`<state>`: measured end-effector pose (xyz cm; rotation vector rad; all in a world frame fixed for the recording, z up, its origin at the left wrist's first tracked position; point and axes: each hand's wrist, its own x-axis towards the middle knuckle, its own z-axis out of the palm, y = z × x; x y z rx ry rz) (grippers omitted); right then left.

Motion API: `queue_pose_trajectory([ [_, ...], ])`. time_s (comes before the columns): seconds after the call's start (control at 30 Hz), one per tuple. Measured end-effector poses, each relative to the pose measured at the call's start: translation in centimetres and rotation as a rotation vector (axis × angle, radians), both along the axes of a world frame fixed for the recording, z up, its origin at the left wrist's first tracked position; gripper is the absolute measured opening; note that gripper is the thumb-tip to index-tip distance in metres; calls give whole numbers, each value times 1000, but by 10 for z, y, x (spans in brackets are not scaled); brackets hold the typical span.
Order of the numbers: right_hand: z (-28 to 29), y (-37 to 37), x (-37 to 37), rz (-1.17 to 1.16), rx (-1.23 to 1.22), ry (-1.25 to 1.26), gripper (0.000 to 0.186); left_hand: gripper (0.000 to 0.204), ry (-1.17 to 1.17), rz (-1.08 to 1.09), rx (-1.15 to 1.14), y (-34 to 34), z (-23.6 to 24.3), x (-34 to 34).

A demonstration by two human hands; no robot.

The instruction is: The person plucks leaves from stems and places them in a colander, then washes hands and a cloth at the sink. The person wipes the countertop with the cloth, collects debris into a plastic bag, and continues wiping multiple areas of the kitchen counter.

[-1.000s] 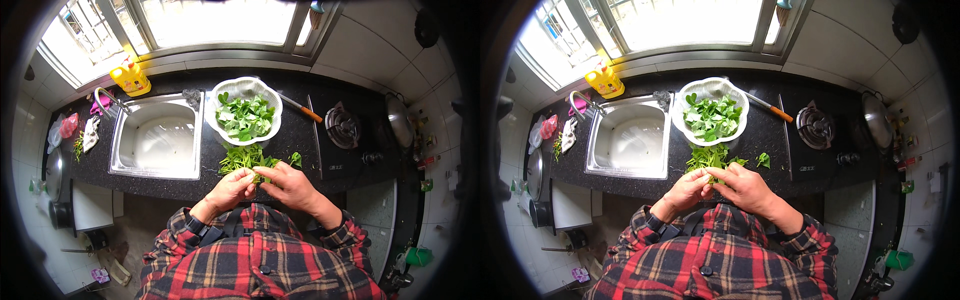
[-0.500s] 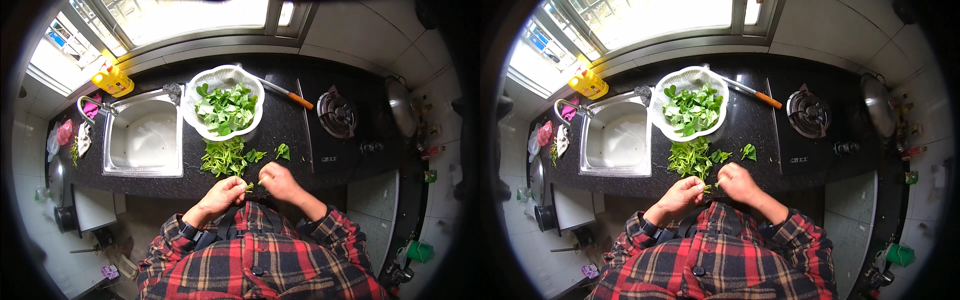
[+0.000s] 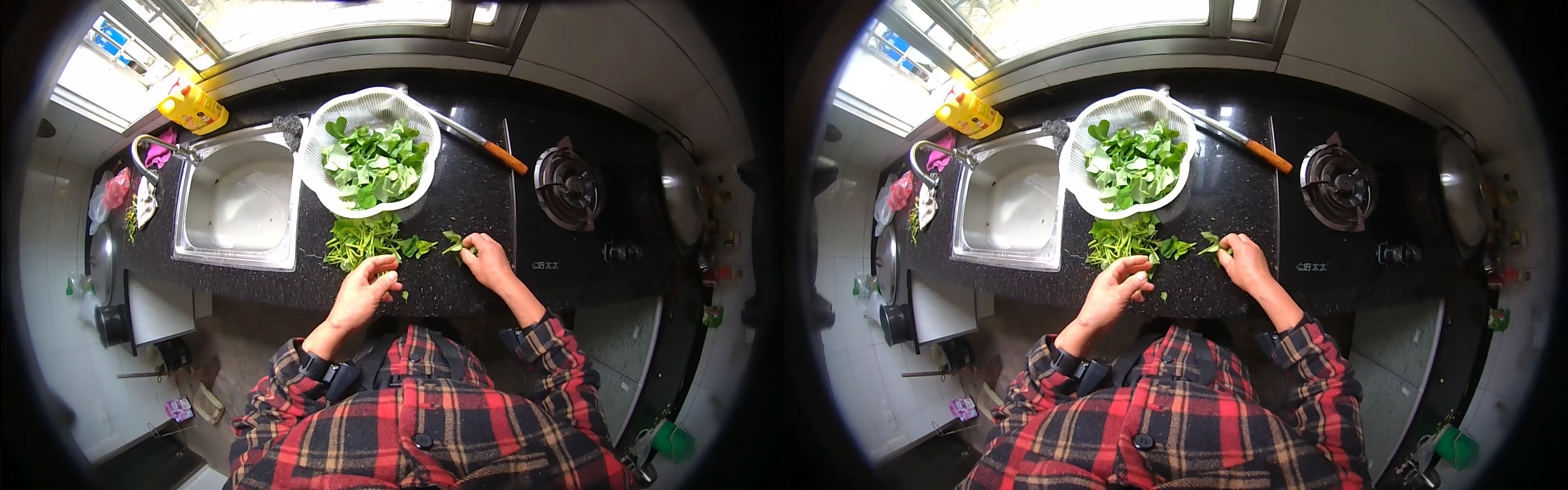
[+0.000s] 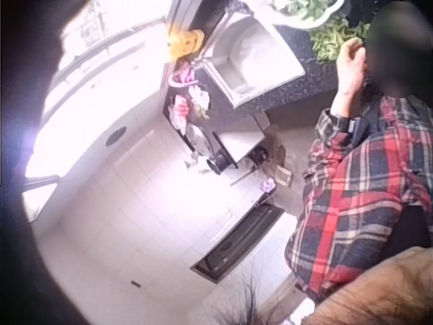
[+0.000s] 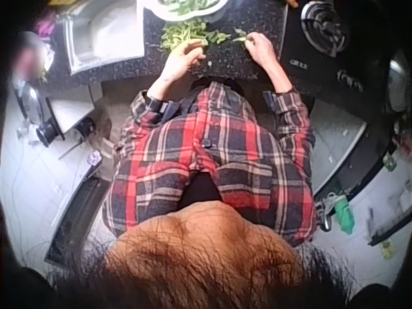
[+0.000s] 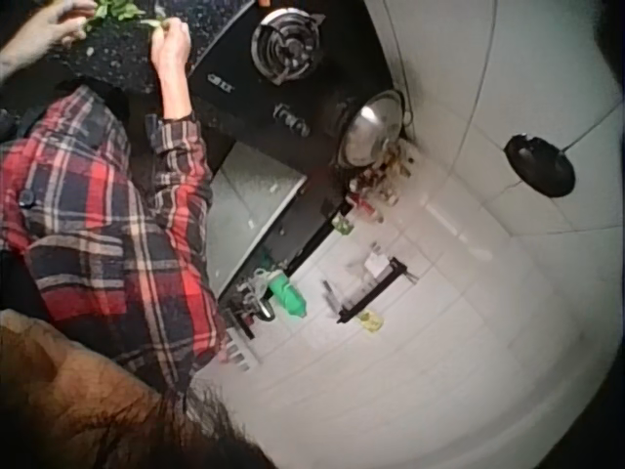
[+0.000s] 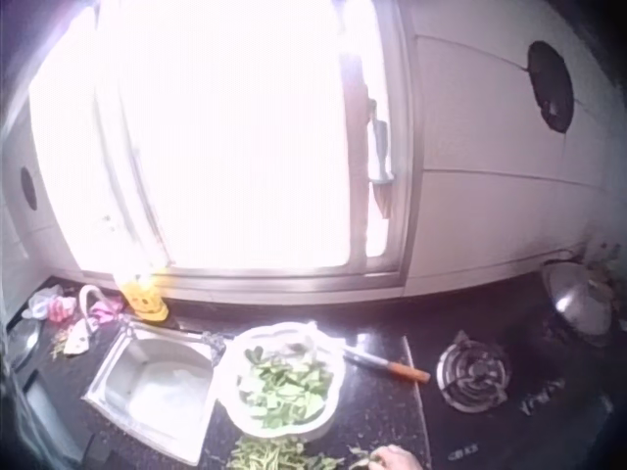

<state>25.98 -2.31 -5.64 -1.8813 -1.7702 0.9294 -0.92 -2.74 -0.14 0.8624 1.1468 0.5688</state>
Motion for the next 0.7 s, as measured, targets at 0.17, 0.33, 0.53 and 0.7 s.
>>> queue_pose_trajectory([
  [0.17, 34, -8, -18, 196, 217, 203, 16, 39, -34, 38, -27, -9, -3, 25],
  [0.33, 61, -9, -31, 319, 360, 188, 23, 28, -172, 33, -121, -12, 0, 33],
  [0.53, 79, -6, -24, 171, 164, 361, 37, 17, -351, 162, -178, -16, 5, 28],
  [0.7, 89, -5, -20, 168, -120, 589, 37, 15, -567, 174, -265, -17, 8, 24],
])
